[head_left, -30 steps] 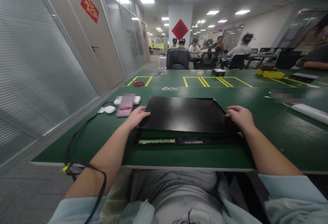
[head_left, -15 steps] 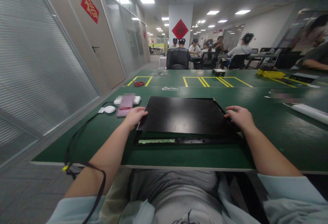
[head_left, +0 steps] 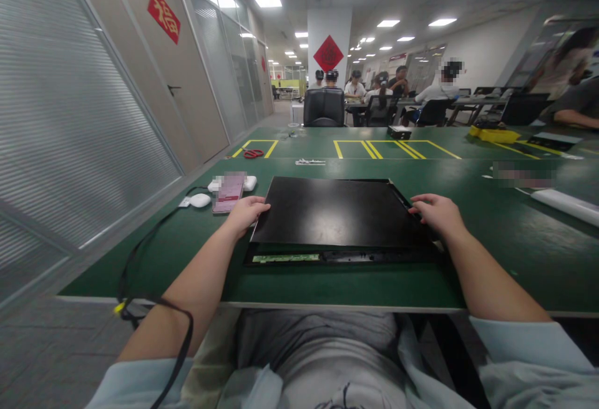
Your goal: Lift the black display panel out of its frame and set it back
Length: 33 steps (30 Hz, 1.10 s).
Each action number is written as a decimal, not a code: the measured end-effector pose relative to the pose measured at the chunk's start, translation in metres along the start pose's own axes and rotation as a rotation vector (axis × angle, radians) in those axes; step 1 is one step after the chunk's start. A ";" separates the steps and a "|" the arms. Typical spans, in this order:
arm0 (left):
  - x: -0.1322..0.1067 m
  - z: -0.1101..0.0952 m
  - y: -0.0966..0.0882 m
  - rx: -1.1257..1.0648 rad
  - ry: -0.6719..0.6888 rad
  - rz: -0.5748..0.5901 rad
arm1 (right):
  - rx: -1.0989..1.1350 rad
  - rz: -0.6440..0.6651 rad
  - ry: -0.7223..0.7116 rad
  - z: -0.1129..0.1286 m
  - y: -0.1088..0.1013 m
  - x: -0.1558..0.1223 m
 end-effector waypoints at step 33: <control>0.002 -0.003 -0.006 0.408 0.235 -0.017 | -0.075 0.032 -0.001 -0.001 0.000 0.000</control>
Point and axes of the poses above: each hand's wrist, its own x-axis towards the middle knuckle, its own y-axis out of the palm, z = x × y, the point moved 3 cm from there along x, towards the middle knuckle, and after that the axes turned 5 degrees about y, right-handed, at the moved point
